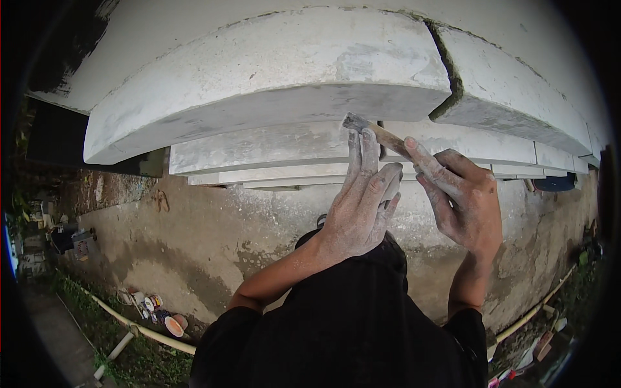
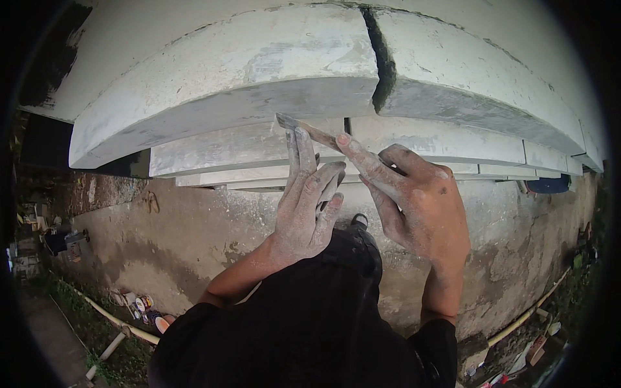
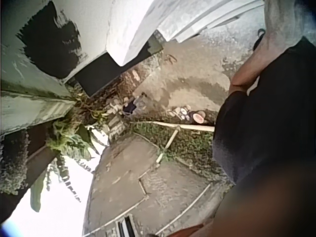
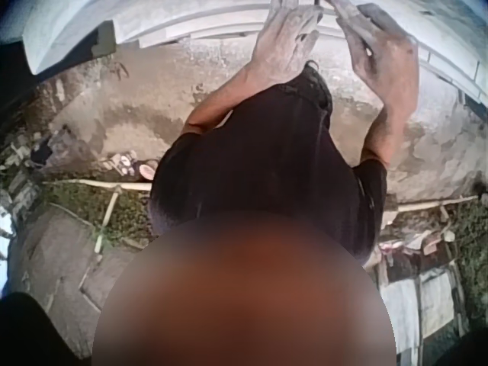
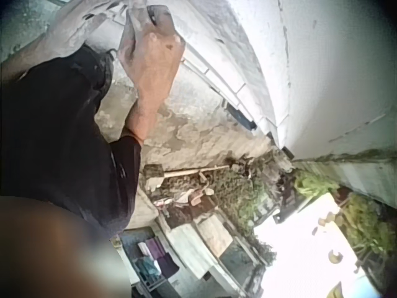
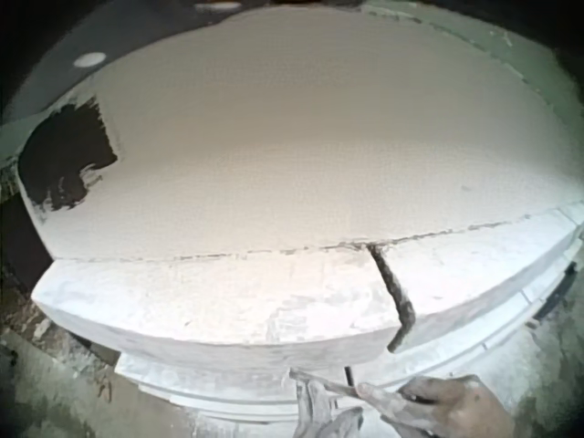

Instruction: Scrape and smooth the surface of a wall using a putty knife and sandpaper.

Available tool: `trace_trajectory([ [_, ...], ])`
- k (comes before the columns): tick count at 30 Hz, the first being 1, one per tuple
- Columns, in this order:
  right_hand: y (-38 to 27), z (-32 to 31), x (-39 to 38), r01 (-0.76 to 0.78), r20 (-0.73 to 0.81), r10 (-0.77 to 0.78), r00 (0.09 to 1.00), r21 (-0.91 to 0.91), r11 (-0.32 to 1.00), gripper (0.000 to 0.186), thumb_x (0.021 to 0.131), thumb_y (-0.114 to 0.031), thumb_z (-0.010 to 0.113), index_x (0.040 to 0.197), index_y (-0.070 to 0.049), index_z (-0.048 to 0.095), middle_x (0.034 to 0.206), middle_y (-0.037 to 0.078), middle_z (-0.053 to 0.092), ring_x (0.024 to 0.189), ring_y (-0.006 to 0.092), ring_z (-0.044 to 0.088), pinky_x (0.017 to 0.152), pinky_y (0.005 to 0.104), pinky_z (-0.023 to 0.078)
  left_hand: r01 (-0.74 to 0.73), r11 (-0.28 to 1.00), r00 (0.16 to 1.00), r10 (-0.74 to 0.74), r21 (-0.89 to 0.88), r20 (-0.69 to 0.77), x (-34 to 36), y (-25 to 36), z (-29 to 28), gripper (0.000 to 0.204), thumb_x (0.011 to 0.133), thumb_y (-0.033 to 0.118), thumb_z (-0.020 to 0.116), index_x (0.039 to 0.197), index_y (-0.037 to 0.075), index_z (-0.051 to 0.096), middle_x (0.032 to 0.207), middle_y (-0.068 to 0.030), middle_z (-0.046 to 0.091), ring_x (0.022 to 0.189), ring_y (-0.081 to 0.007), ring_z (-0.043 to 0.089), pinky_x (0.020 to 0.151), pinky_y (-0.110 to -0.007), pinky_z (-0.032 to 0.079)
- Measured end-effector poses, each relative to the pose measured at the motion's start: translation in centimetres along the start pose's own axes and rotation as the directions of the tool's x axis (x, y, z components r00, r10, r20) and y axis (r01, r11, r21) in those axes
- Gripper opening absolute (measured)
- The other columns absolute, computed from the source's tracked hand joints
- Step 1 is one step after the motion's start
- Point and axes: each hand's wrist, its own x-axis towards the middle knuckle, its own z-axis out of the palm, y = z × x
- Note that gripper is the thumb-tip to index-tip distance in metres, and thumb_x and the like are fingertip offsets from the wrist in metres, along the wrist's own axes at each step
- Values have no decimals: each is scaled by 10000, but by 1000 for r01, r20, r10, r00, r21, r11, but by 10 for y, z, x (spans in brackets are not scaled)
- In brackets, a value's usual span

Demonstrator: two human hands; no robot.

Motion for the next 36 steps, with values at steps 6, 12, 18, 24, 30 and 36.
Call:
trace_trajectory([
  [6, 2, -13, -17, -90, -38, 90, 995, 13, 996, 599, 796, 10, 694, 1351, -206, 633, 760, 100, 631, 586, 239, 594, 543, 355, 486, 31, 997, 990, -21, -67, 138, 4, 5, -5, 427, 861, 16, 676, 1253, -53, 522, 1546, -394, 189, 1435, -577, 175, 1131, -551, 320],
  [12, -2, -3, -9, -41, -53, 40, 998, -12, 999, 618, 778, 23, 706, 1350, -199, 634, 764, 105, 629, 606, 242, 598, 567, 364, 494, 5, 999, 998, -1, -49, 68, 3, 2, -6, 466, 824, -14, 696, 1256, -46, 525, 1551, -381, 198, 1432, -580, 179, 1128, -559, 320],
  [18, -1, -7, -21, -126, -53, 125, 991, -5, 992, 652, 779, 14, 706, 1372, -241, 613, 776, 94, 621, 593, 250, 587, 560, 378, 495, 28, 993, 987, -10, -113, 159, 6, 2, -8, 397, 852, -3, 667, 1216, -80, 528, 1537, -400, 204, 1431, -571, 201, 1128, -563, 315],
  [24, -16, -2, -10, -86, 10, 87, 996, -25, 996, 586, 786, 55, 703, 1340, -125, 638, 827, 137, 662, 678, 264, 623, 643, 329, 511, 4, 1000, 996, -1, -29, 85, 0, 2, -17, 379, 873, 20, 646, 1218, -82, 529, 1542, -396, 197, 1436, -563, 198, 1134, -561, 307],
  [30, -11, 8, -6, -65, -44, 65, 997, -4, 998, 639, 785, 8, 699, 1374, -221, 610, 772, 82, 615, 600, 239, 599, 555, 373, 498, -33, 999, 997, 34, -5, 74, 1, 4, -18, 422, 822, -2, 692, 1186, -91, 497, 1511, -440, 183, 1404, -604, 214, 1110, -565, 347],
  [36, -25, 12, -10, -11, -57, 7, 998, -74, 997, 650, 779, 7, 702, 1380, -218, 603, 789, 89, 617, 603, 244, 604, 563, 376, 508, 35, 995, 997, -29, -90, 69, -8, 3, -24, 355, 871, 23, 653, 1194, -68, 537, 1521, -434, 185, 1431, -583, 173, 1129, -565, 310],
])
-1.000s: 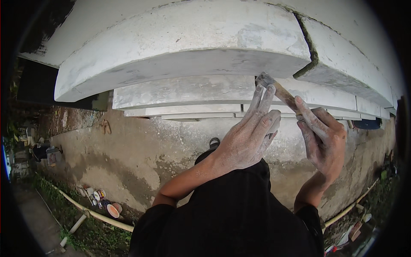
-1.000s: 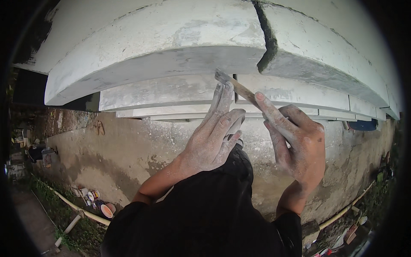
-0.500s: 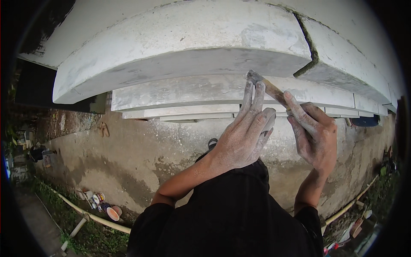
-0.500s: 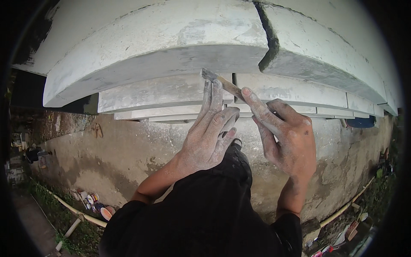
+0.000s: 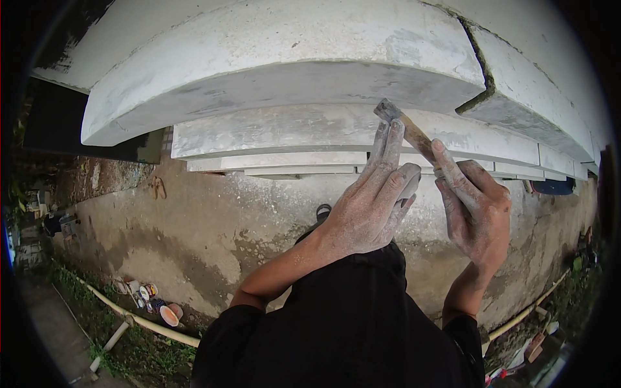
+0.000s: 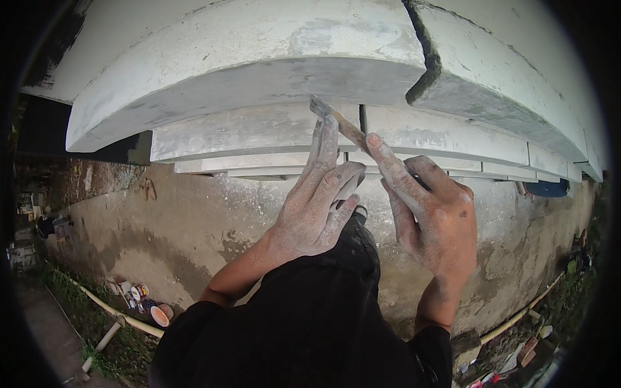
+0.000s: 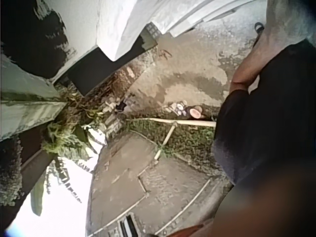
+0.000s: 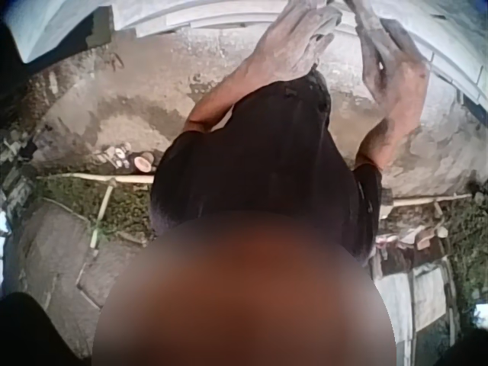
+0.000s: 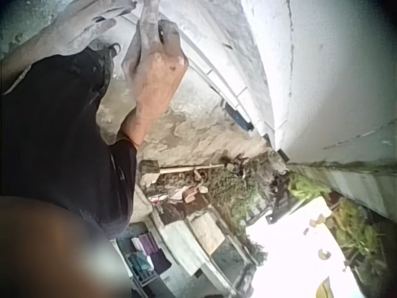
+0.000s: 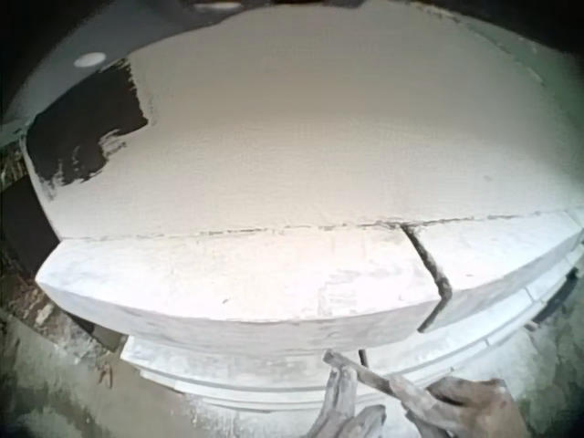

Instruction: Scrape and smooth the surface of a wall using a putty knife and sandpaper.

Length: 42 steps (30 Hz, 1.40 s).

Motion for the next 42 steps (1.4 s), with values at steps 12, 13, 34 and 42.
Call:
trace_trajectory([
  [12, -8, -4, 3, -68, 17, 67, 998, 12, 998, 646, 780, -1, 712, 1374, -234, 610, 772, 82, 607, 610, 249, 614, 559, 373, 515, -30, 1000, 999, 30, 5, 46, 1, -2, -9, 404, 790, -12, 708, 1139, -75, 514, 1521, -419, 200, 1409, -594, 219, 1095, -561, 372],
  [13, -8, -4, 4, -105, 29, 104, 994, 31, 994, 638, 785, 0, 711, 1371, -234, 614, 765, 81, 603, 608, 246, 614, 559, 371, 515, -28, 1000, 999, 27, 10, 42, 0, -1, -12, 404, 790, -12, 708, 1139, -75, 514, 1521, -419, 200, 1409, -594, 219, 1095, -561, 372],
  [34, -4, -4, 25, 15, -71, -5, 997, 136, 991, 593, 809, 19, 697, 1363, -179, 622, 737, 87, 601, 577, 221, 567, 535, 336, 470, -111, 980, 991, 121, 164, -52, 19, 1, -18, 356, 782, -6, 707, 1072, -91, 519, 1501, -425, 240, 1406, -576, 261, 1116, -588, 331],
  [42, -3, -25, 5, -47, -32, 46, 998, -33, 998, 617, 778, 10, 717, 1360, -173, 626, 771, 97, 636, 626, 208, 617, 575, 344, 505, -123, 988, 992, 125, 90, -18, 19, 4, -6, 352, 812, 20, 694, 1102, -72, 516, 1532, -394, 215, 1425, -551, 244, 1145, -524, 339],
])
